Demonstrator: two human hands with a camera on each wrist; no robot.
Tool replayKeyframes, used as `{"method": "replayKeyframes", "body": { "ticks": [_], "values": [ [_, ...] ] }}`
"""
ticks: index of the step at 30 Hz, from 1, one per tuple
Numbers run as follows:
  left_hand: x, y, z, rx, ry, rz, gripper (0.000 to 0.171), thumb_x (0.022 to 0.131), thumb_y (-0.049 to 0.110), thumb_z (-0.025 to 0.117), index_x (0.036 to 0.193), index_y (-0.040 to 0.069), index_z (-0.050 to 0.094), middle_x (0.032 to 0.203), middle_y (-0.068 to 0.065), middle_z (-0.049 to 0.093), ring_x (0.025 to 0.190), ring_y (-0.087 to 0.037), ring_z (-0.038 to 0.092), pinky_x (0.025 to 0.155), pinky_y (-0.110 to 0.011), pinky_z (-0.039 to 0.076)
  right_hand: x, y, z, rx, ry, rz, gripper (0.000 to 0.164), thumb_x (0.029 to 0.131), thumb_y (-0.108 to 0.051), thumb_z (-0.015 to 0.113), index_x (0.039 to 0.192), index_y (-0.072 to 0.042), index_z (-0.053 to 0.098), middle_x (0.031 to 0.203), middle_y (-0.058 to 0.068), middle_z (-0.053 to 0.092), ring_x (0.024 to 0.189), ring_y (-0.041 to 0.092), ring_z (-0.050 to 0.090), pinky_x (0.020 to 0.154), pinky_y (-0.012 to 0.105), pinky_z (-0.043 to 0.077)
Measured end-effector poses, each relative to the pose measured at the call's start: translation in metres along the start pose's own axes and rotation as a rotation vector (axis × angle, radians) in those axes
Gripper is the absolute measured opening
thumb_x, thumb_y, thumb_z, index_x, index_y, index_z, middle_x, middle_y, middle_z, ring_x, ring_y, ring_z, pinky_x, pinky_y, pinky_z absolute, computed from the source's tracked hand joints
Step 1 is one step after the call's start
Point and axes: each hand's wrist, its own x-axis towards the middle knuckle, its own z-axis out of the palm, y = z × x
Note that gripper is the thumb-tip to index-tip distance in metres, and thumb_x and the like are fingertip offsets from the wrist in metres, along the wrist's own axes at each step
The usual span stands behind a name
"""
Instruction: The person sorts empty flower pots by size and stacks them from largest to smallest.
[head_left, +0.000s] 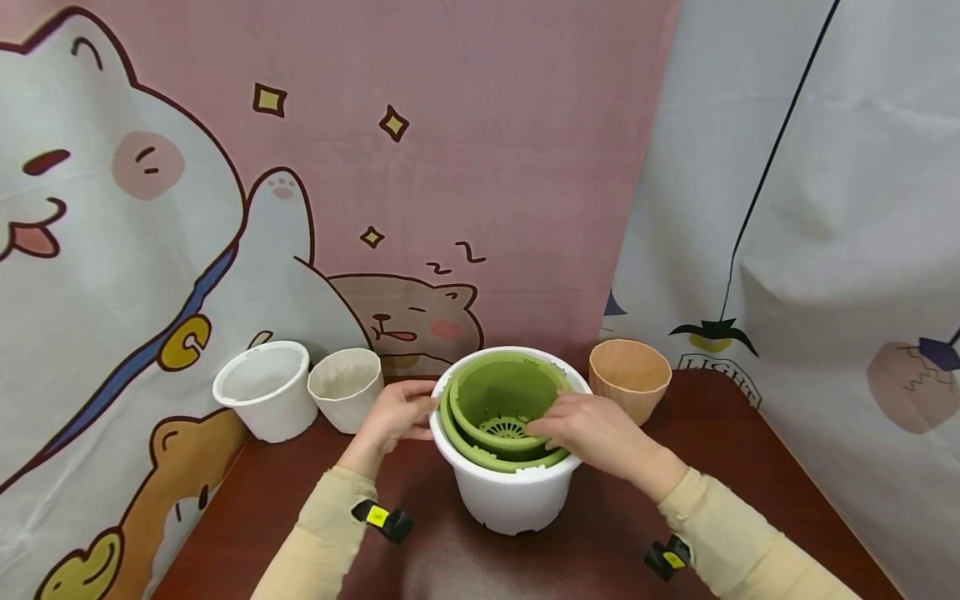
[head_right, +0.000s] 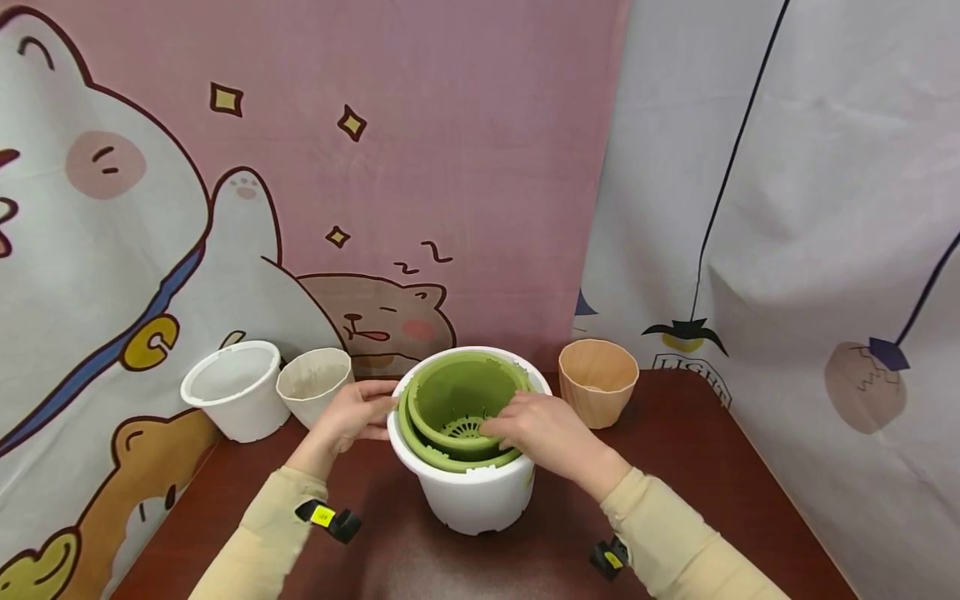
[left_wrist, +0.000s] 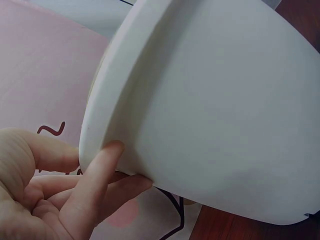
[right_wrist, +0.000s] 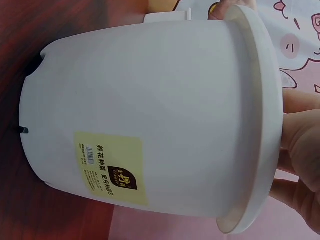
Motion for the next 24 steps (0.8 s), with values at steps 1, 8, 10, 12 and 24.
{"method": "replayKeyframes", "body": {
  "ticks": [1,8,10,12,24],
  "values": [
    [-0.0001,0.0004,0.0001,-0.001,-0.002,0.001,0.035,0.094,-0.002,0.059,0.129,-0.007,0.061,0.103,-0.018,0.07,0.079,-0.023,0.07,0.06,-0.036,0.062,-0.0003,0.0006,0.0002,0.003,-0.009,-0.006,0.034,0.07,-0.019,0.085,0.103,-0.022,0.075,0.09,-0.013,0.07,0.084,0.01,0.063,0.067,0.025,0.055],
    [-0.0012,0.0007,-0.0002,-0.003,-0.012,0.01,0.035,0.094,-0.003,0.059,0.129,-0.008,0.059,0.102,-0.019,0.07,0.078,-0.023,0.07,0.059,-0.036,0.062,-0.0013,0.0021,0.0007,0.012,-0.047,-0.016,0.033,0.073,-0.021,0.084,0.105,-0.023,0.075,0.09,-0.015,0.07,0.084,0.008,0.063,0.067,0.023,0.055],
    [-0.0011,0.0009,-0.0002,0.002,-0.012,0.009,0.035,0.094,-0.002,0.059,0.129,-0.008,0.06,0.102,-0.019,0.07,0.078,-0.023,0.07,0.059,-0.036,0.062,-0.0015,0.002,-0.0002,0.017,-0.059,-0.013,0.033,0.073,-0.02,0.084,0.105,-0.024,0.075,0.089,-0.015,0.07,0.084,0.008,0.063,0.067,0.023,0.055],
    [-0.0009,0.001,-0.0001,0.004,-0.011,0.008,0.036,0.094,-0.002,0.059,0.129,-0.008,0.06,0.103,-0.019,0.07,0.078,-0.022,0.07,0.059,-0.036,0.062,-0.0016,0.0019,-0.0016,0.027,-0.071,-0.011,0.034,0.073,-0.018,0.084,0.104,-0.024,0.074,0.089,-0.015,0.07,0.084,0.009,0.063,0.067,0.023,0.055],
    [-0.001,0.0007,-0.0005,0.004,-0.01,0.01,0.036,0.094,-0.002,0.059,0.129,-0.008,0.059,0.102,-0.019,0.07,0.076,-0.022,0.07,0.058,-0.035,0.062,-0.0027,0.0032,-0.0077,0.067,-0.105,-0.007,0.034,0.073,-0.013,0.083,0.104,-0.025,0.074,0.09,-0.016,0.07,0.084,0.008,0.064,0.068,0.022,0.054]
  ]
}}
